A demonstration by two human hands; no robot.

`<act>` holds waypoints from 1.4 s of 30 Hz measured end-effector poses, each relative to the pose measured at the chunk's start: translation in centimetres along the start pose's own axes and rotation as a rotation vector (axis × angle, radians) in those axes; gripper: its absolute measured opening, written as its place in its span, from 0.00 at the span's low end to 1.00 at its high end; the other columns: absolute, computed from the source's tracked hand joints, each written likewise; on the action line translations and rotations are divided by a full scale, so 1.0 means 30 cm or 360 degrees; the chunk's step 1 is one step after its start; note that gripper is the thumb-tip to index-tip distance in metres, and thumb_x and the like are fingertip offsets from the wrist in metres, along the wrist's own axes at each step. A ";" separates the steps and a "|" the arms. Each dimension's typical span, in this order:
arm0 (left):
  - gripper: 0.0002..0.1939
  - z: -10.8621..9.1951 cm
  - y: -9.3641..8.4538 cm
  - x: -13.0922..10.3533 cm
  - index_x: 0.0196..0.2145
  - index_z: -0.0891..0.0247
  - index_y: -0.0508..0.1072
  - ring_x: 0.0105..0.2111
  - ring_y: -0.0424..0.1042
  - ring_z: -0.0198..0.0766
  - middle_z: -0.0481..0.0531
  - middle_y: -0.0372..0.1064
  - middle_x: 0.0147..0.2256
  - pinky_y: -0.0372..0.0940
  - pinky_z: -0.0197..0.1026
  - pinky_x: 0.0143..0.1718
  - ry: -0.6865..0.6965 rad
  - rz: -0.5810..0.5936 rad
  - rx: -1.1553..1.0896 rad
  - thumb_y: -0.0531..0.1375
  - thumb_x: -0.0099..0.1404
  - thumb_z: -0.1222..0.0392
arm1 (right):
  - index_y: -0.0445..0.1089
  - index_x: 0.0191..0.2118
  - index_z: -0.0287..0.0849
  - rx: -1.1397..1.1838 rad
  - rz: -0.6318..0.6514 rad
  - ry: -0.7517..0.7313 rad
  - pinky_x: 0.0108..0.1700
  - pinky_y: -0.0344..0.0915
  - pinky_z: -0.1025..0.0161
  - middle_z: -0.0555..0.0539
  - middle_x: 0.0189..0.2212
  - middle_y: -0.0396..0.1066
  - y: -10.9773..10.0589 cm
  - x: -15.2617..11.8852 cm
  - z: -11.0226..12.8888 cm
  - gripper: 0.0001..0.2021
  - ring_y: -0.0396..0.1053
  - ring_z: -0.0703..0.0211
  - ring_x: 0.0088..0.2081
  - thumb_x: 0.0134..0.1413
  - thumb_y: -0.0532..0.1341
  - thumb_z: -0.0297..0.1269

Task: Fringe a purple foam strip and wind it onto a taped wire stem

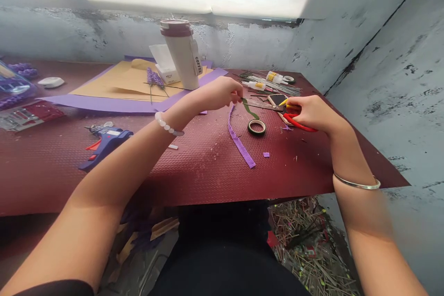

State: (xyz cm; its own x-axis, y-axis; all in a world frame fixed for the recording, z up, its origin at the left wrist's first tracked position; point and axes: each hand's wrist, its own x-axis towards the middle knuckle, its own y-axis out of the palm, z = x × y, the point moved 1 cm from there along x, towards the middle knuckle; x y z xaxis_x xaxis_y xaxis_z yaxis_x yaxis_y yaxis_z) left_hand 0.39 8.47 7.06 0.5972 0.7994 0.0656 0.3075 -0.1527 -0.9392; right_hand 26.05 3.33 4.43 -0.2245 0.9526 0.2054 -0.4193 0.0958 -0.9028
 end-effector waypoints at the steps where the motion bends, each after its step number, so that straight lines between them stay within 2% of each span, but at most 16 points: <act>1: 0.15 0.000 -0.001 -0.001 0.40 0.67 0.79 0.27 0.69 0.34 0.54 0.74 0.29 0.61 0.37 0.31 0.0004 0.0003 -0.0004 0.53 0.63 0.66 | 0.69 0.28 0.42 -0.0001 0.0006 -0.0007 0.32 0.59 0.62 0.49 0.23 0.67 0.000 0.000 0.000 0.07 0.63 0.59 0.28 0.40 0.62 0.38; 10: 0.14 0.013 -0.002 0.006 0.38 0.66 0.79 0.27 0.70 0.33 0.53 0.74 0.29 0.62 0.37 0.31 0.0047 0.0062 0.0029 0.54 0.61 0.66 | 0.67 0.27 0.42 0.0016 0.0082 -0.0044 0.31 0.57 0.62 0.50 0.23 0.65 0.002 0.000 -0.003 0.07 0.60 0.62 0.27 0.41 0.60 0.39; 20: 0.15 0.028 -0.004 0.014 0.39 0.65 0.79 0.29 0.72 0.33 0.51 0.75 0.30 0.62 0.36 0.32 0.0039 0.0180 0.0017 0.53 0.62 0.64 | 0.69 0.30 0.41 0.0053 0.0153 -0.0048 0.33 0.59 0.61 0.48 0.25 0.67 0.004 0.003 -0.006 0.13 0.62 0.59 0.29 0.40 0.59 0.45; 30: 0.13 0.043 -0.006 0.014 0.37 0.65 0.79 0.29 0.72 0.31 0.50 0.76 0.31 0.62 0.35 0.32 0.0195 0.0214 -0.0036 0.55 0.60 0.63 | 0.65 0.22 0.42 -0.0058 0.0280 -0.0008 0.29 0.53 0.63 0.52 0.20 0.60 -0.007 -0.001 0.011 0.08 0.56 0.63 0.26 0.41 0.60 0.41; 35: 0.12 0.042 -0.006 0.012 0.35 0.65 0.79 0.28 0.71 0.32 0.49 0.75 0.28 0.61 0.35 0.32 0.0189 0.0227 -0.0037 0.56 0.60 0.62 | 0.57 0.17 0.42 -0.0193 0.0268 0.0038 0.28 0.49 0.63 0.53 0.18 0.55 -0.011 -0.001 0.023 0.13 0.52 0.64 0.25 0.43 0.61 0.38; 42: 0.12 0.044 -0.003 0.016 0.33 0.65 0.79 0.26 0.70 0.31 0.48 0.72 0.24 0.60 0.35 0.31 0.0201 0.0213 -0.0029 0.56 0.60 0.61 | 0.50 0.17 0.42 -0.0245 0.0273 0.0094 0.27 0.45 0.63 0.54 0.17 0.46 -0.013 -0.004 0.038 0.18 0.46 0.66 0.24 0.46 0.61 0.38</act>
State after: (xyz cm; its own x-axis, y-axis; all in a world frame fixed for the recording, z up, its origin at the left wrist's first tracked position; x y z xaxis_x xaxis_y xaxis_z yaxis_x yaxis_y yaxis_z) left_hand -0.32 9.64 6.74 0.7217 0.6920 -0.0164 0.2319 -0.2640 -0.9362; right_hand 25.22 2.85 5.18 -0.2269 0.9736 0.0255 -0.2393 -0.0304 -0.9705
